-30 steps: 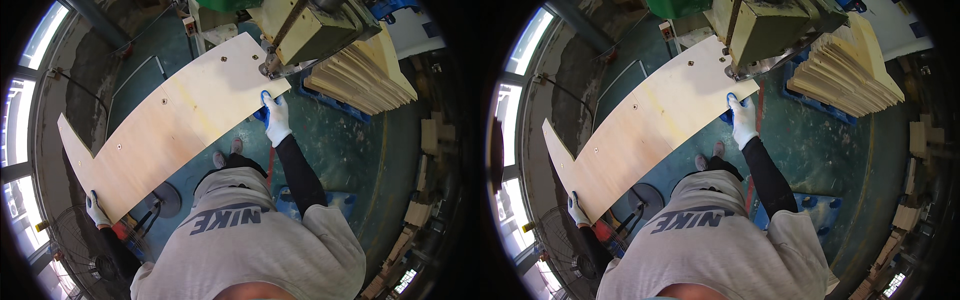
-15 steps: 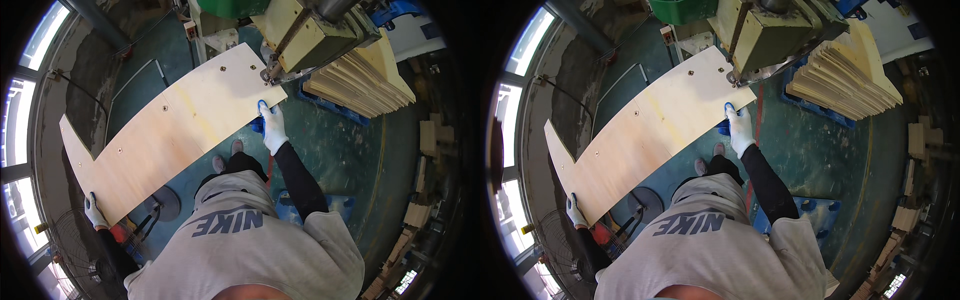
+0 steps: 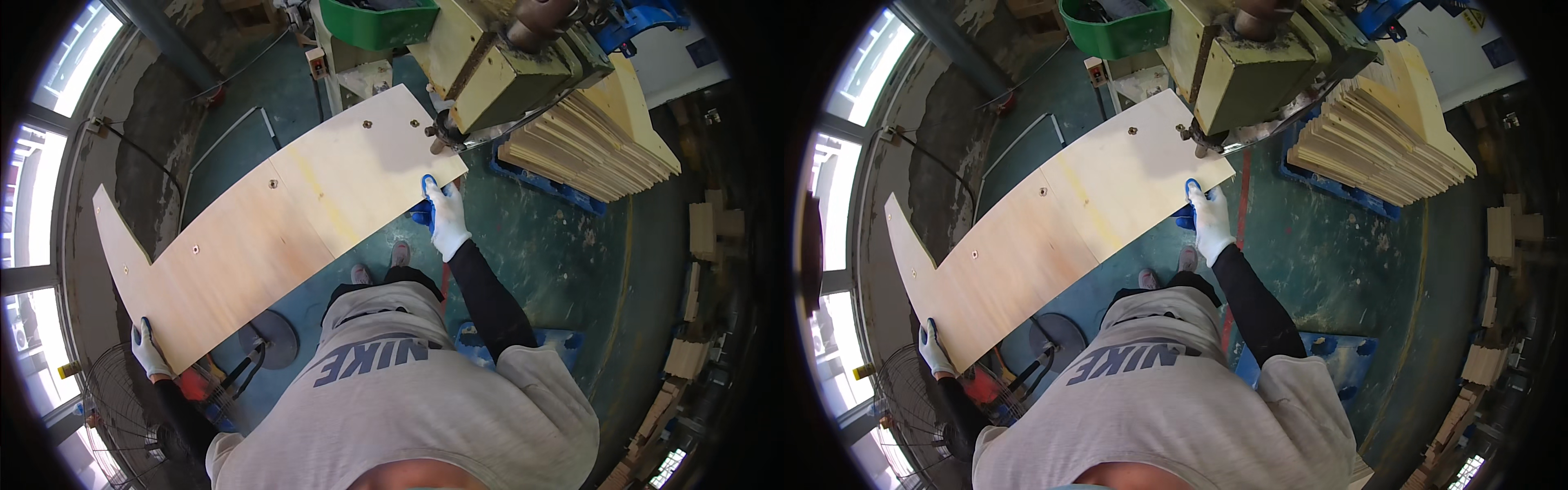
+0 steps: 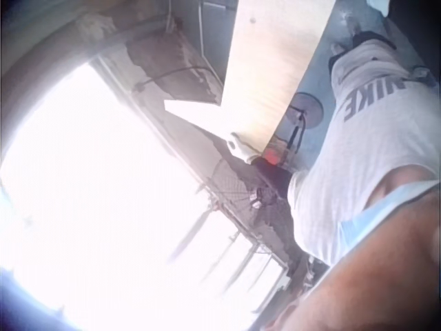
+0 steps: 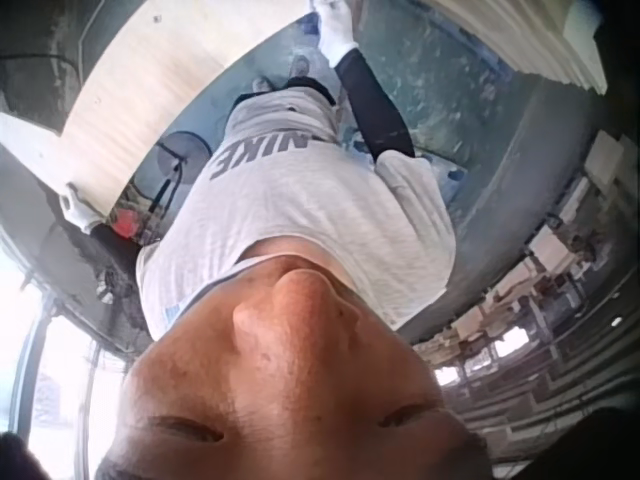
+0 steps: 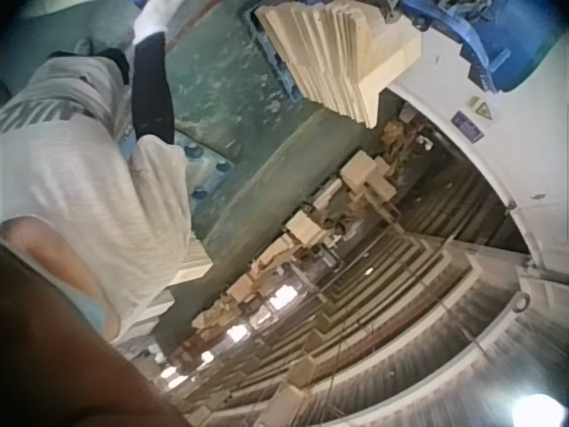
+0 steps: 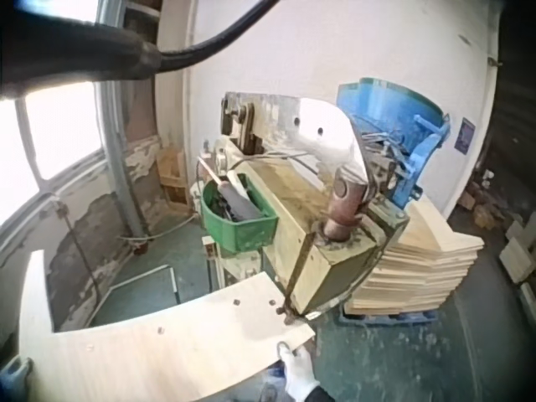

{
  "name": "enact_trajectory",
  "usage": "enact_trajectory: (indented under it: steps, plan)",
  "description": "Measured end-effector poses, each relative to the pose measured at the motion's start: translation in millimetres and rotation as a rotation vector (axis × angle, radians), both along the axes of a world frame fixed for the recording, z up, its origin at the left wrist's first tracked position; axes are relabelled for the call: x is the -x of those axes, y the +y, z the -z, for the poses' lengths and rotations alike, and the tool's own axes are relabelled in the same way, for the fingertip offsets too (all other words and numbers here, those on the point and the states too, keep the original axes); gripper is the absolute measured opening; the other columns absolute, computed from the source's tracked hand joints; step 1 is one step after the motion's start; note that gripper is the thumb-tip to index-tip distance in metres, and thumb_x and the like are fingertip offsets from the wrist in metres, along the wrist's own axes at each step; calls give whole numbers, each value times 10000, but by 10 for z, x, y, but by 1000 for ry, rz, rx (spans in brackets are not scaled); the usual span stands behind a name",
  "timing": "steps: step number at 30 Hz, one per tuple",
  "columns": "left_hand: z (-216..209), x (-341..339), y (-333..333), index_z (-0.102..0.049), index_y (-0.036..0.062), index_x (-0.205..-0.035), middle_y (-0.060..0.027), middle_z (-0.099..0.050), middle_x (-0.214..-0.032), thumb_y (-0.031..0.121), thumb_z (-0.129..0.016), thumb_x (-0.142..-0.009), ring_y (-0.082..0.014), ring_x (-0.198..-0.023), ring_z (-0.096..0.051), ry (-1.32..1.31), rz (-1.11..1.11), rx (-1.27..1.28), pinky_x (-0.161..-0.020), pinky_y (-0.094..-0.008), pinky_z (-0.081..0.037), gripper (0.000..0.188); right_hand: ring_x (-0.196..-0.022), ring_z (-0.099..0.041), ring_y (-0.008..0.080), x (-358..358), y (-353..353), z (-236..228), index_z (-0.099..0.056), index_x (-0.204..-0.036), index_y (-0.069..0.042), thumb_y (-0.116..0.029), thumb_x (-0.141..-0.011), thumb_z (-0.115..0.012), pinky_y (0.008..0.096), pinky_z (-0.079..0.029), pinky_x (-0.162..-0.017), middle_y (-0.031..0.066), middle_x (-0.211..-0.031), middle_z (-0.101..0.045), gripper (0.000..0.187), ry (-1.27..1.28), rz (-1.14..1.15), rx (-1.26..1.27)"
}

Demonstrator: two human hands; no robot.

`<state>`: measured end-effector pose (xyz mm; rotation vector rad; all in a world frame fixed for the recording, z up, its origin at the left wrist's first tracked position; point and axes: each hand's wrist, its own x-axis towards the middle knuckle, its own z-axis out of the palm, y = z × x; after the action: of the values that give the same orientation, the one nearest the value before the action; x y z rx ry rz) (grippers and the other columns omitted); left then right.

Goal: The person places wooden panels into a machine to punch holes, then clears sawdust from the panel using a tool and stacks them on a pallet.

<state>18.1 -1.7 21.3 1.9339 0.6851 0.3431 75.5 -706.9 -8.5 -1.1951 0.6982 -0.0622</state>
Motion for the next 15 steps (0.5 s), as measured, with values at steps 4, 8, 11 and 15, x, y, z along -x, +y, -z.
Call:
enact_trajectory:
  steps: [4,8,11,15]
  plan:
    - [55,173,-50,-623,-53,-1296,-70,-695,-1137,236,-657,-1001,-137,-957,-611,-4,36,-37,-853,-273,-499,415,-711,-610,68,20,-90,58,-592,-1154,-153,-300,-982,-641,239,-521,-552,-36,-932,-607,231,-111,24,-58]
    - [-393,462,48,-630,-56,-1278,-74,-695,-1123,237,-640,-1009,-145,-944,-609,55,81,-126,-848,-272,-497,398,-749,-619,66,277,-38,-150,-599,-1168,-168,-276,-972,-655,246,-527,-570,-48,-952,-624,231,-131,-7,-173]
    - [-1024,669,244,-637,-53,-1230,-77,-693,-1101,233,-641,-1000,-145,-936,-618,165,142,-133,-840,-272,-505,367,-849,-666,86,923,70,-296,-594,-1246,-118,-239,-965,-661,247,-542,-587,-21,-1037,-666,313,-128,-102,-313]
    - [-1602,874,109,-648,-39,-1154,-64,-691,-1048,223,-634,-988,-134,-910,-638,314,268,-84,-809,-277,-518,310,-1143,-656,232,1838,-150,158,-468,-1448,-75,-235,-991,-552,387,-577,-886,112,-1305,-629,492,-227,-17,-406]
